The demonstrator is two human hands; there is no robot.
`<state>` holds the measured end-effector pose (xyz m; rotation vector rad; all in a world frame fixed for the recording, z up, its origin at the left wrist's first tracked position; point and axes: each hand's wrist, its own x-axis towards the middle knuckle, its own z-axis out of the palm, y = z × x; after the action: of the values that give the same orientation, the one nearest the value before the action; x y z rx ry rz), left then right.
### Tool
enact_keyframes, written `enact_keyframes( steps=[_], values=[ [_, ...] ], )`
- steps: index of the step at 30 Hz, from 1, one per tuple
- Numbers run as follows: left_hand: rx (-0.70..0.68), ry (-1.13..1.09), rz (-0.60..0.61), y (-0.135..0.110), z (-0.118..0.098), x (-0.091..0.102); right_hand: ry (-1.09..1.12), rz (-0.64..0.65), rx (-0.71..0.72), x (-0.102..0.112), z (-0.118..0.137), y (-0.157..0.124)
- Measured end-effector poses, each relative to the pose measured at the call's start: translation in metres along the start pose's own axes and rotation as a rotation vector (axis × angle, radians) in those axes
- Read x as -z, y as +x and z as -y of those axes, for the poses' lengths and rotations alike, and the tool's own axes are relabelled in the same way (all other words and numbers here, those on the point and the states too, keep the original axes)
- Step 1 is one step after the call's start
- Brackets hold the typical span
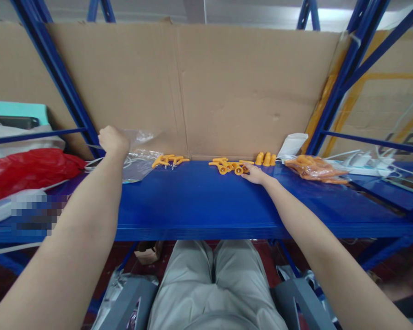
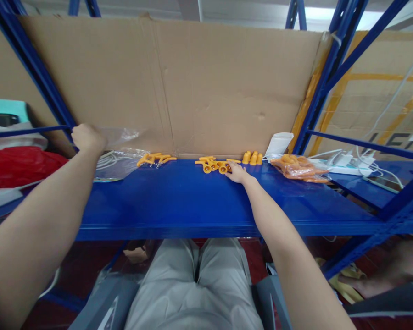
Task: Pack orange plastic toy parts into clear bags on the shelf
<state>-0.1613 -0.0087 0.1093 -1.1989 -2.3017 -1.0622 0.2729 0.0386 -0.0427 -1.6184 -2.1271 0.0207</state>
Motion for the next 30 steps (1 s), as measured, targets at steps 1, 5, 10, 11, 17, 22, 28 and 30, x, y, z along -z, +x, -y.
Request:
enact_keyframes(
  steps=[1,5,10,11,17,22,28,30],
  values=[
    [0.009,-0.019,-0.009,0.000,-0.004,0.002,-0.002,-0.003,0.001,0.000,0.000,0.000],
    [-0.116,-0.101,0.003,-0.003,-0.020,0.002,-0.003,-0.010,0.006,0.001,0.001,0.000],
    [-0.361,-0.259,-0.005,-0.012,-0.039,-0.019,0.010,0.004,0.015,0.002,0.001,-0.001],
    [-0.418,-0.295,-0.004,-0.015,-0.043,-0.025,0.013,0.007,0.017,0.002,0.001,-0.001],
    [-0.651,-0.415,0.076,-0.033,-0.057,-0.057,0.039,-0.006,0.024,0.001,0.001,0.000],
    [-0.675,-0.363,0.172,-0.063,-0.056,-0.061,0.063,-0.012,0.017,0.000,0.001,-0.001],
    [-0.680,-0.260,0.369,-0.088,-0.045,-0.055,0.045,-0.004,0.023,0.002,0.003,-0.002],
    [-0.679,-0.212,0.452,-0.090,-0.039,-0.055,0.032,-0.007,0.013,0.002,0.004,-0.002]
  ],
)
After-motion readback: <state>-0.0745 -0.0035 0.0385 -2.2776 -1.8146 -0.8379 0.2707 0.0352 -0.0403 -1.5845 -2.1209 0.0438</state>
